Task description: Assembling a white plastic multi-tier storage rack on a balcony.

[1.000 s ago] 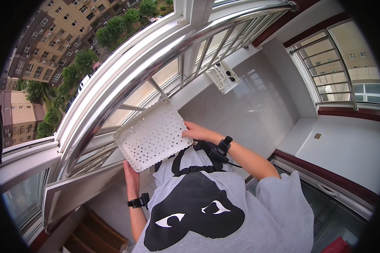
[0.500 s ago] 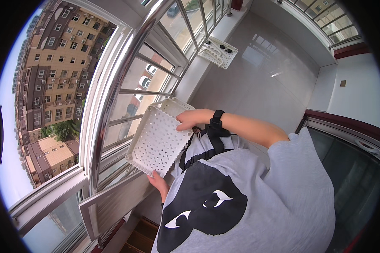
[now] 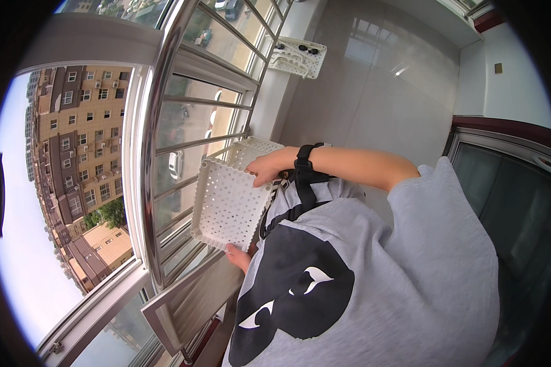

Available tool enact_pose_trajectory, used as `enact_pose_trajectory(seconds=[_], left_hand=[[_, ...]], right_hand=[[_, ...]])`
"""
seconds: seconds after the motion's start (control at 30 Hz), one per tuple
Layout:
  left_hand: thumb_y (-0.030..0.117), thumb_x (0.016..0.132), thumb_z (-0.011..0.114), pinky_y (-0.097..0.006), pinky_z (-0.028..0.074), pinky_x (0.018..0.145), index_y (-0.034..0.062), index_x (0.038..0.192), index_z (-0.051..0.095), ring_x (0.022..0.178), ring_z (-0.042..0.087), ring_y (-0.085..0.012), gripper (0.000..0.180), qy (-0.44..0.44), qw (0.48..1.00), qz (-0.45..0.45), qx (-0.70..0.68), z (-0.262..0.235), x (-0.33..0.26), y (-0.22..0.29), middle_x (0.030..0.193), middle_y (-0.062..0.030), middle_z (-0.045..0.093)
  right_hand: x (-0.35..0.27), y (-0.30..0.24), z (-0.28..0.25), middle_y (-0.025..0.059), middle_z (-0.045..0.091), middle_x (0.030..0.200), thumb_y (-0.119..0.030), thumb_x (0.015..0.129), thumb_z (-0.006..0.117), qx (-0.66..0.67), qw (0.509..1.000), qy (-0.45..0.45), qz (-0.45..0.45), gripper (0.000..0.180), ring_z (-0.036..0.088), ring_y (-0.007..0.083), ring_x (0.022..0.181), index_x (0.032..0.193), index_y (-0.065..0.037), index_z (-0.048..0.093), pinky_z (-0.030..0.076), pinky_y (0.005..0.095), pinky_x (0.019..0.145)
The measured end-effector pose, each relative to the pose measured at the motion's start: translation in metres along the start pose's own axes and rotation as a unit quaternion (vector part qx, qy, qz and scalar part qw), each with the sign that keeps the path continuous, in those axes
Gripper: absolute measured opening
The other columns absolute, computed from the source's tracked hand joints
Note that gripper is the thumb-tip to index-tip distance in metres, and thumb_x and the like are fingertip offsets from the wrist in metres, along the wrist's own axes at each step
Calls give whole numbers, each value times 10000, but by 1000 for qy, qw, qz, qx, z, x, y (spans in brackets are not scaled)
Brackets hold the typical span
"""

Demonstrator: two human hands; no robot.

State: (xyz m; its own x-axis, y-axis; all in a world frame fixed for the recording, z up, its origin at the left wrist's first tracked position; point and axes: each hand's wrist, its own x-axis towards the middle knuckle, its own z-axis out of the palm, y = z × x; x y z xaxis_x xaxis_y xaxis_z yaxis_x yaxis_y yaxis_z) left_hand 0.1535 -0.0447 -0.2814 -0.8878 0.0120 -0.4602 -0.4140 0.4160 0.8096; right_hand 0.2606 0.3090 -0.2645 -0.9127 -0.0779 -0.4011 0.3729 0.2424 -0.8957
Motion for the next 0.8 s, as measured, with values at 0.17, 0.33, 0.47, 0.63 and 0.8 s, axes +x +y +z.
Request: enact_pose_trajectory(seconds=[0.17, 0.33, 0.47, 0.63, 0.8], left_hand=[[407, 989, 416, -422, 592, 597, 82, 1379, 358, 1009, 615, -317, 511, 28, 1000, -10, 6, 5, 9, -7, 1313, -145, 503], [393, 979, 417, -428, 601, 604, 72, 1383, 357, 1063, 589, -329, 520, 47, 998, -32, -13, 7, 15, 0, 1333, -159, 484], [401, 976, 403, -426, 608, 592, 46, 1396, 340, 1045, 601, -343, 553, 21, 1000, -7, -2, 2, 19, -2, 1327, -181, 482], [390, 1005, 392, -431, 612, 655, -10, 1376, 358, 1032, 604, -346, 547, 53, 996, -40, 53, 4, 21, -3, 1314, -205, 485], [390, 1007, 392, -433, 611, 669, -12, 1373, 362, 1032, 604, -346, 545, 41, 998, -34, 44, 2, 18, -2, 1312, -207, 485]], right_hand=[[5, 21, 1, 165, 636, 851, -463, 906, 553, 50, 998, 29, -6, 561, 619, 268, 669, 1148, 42, 528, 498, 392, 600], [27, 23, -8, 191, 625, 955, -674, 871, 509, 102, 992, -63, 29, 758, 667, 272, 725, 1061, 58, 557, 565, 359, 654], [23, 34, -6, 199, 618, 1007, -711, 857, 483, 147, 985, -76, 49, 813, 672, 280, 774, 1060, 72, 570, 567, 354, 719], [24, 59, -4, 173, 588, 1146, -664, 878, 497, 343, 933, -101, 37, 753, 651, 240, 894, 1116, 47, 564, 533, 325, 820], [25, 65, -2, 197, 557, 1228, -593, 887, 551, 390, 916, -95, 9, 672, 645, 242, 914, 1129, 34, 561, 522, 324, 849]])
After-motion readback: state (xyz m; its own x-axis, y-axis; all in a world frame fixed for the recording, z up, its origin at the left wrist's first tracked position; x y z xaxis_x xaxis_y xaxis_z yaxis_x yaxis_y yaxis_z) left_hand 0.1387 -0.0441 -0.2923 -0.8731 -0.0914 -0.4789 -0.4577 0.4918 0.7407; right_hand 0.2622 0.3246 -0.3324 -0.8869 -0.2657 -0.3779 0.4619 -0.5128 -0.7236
